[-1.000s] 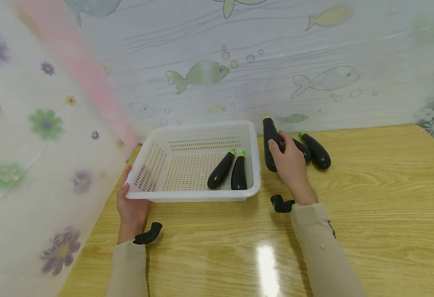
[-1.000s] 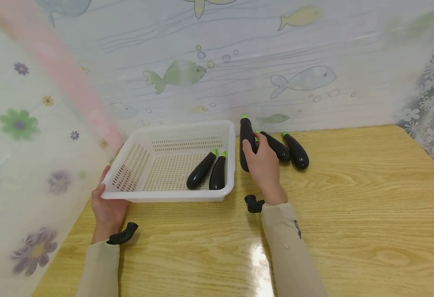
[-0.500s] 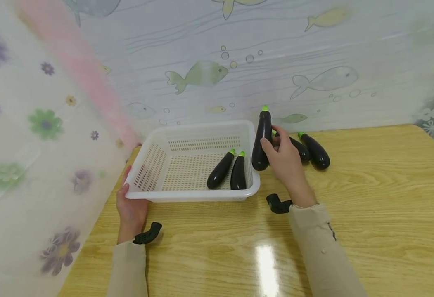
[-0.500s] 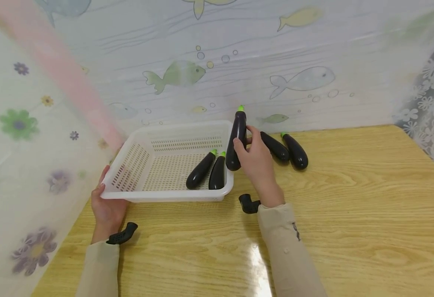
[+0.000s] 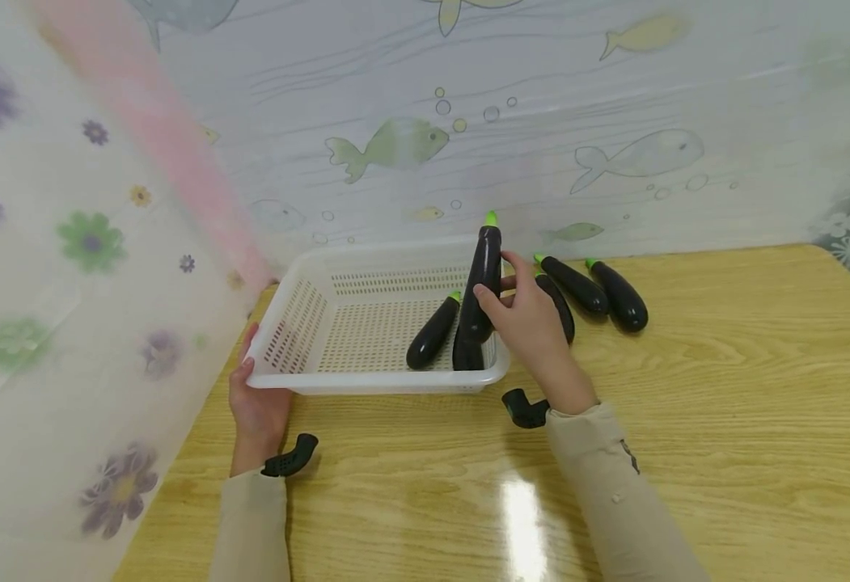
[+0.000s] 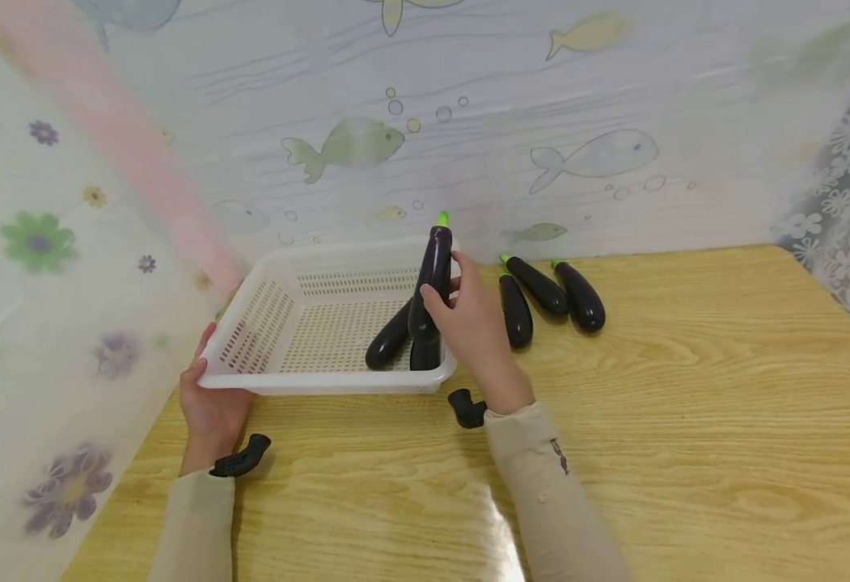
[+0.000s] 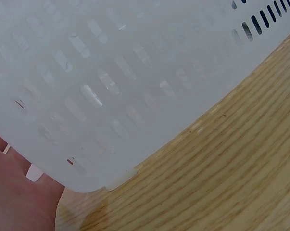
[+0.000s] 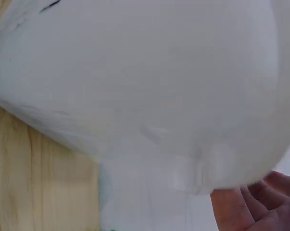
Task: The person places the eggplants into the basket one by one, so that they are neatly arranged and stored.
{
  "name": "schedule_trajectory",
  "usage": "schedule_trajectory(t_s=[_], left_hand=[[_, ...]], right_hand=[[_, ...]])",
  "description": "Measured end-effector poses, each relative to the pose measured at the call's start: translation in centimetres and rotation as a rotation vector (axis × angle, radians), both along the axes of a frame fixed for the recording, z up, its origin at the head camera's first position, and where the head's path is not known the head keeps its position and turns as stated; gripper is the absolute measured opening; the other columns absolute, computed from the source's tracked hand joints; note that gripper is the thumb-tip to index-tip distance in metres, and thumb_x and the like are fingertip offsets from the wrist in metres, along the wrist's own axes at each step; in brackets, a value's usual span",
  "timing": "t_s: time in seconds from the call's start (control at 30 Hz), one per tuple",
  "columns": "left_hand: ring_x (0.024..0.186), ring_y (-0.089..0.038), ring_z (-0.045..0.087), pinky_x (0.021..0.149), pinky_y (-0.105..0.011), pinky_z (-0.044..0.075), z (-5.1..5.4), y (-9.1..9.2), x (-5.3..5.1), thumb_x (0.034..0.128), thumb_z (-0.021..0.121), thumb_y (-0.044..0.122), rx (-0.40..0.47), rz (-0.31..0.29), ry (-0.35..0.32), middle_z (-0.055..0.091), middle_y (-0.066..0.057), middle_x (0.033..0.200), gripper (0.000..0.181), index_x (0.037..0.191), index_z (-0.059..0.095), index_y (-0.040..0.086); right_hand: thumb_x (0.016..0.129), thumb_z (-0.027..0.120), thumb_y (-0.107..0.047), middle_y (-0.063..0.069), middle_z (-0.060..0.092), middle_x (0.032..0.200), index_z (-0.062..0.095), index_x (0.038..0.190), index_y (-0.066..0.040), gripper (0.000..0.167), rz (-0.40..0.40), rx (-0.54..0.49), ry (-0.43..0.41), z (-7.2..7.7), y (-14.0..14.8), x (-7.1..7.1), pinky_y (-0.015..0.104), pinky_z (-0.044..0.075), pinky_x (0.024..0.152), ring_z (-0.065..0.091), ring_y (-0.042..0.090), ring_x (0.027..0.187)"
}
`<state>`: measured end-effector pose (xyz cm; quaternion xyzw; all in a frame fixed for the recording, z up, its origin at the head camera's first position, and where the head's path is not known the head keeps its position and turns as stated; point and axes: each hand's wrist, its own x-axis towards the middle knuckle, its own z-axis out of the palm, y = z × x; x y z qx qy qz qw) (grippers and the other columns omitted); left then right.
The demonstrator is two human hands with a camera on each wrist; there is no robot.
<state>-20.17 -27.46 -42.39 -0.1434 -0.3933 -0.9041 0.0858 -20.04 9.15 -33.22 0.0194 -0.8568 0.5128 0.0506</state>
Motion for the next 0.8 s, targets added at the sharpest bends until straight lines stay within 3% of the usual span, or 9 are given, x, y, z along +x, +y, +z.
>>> schedule_trajectory(t_s=[0.4, 0.8], left_hand=[[0.132, -0.03, 0.011, 0.103, -0.047, 0.004, -0.2, -0.1, 0.0, 0.0896, 0.027, 0.019, 0.012, -0.007, 0.014, 0.013, -0.011, 0.147, 0.053, 0.142, 0.018, 0.015], [0.133, -0.029, 0.011, 0.104, -0.046, 0.005, -0.1, -0.1, -0.2, 0.0867, 0.04, 0.021, 0.013, 0.001, -0.004, 0.015, -0.01, 0.146, 0.06, 0.142, 0.018, 0.016]], right_hand=[[0.083, 0.052, -0.049, 0.0, 0.052, 0.108, 0.021, 0.141, -0.022, 0.071, 0.04, 0.005, -0.005, -0.2, -2.0, 0.2, 0.032, 0.045, 0.065, 0.054, 0.014, 0.088], [0.086, 0.053, -0.042, 0.0, 0.052, 0.106, 0.017, 0.142, -0.018, 0.071, 0.078, 0.103, 0.084, -0.8, -3.4, 0.7, 0.029, 0.044, 0.06, 0.055, 0.012, 0.082]])
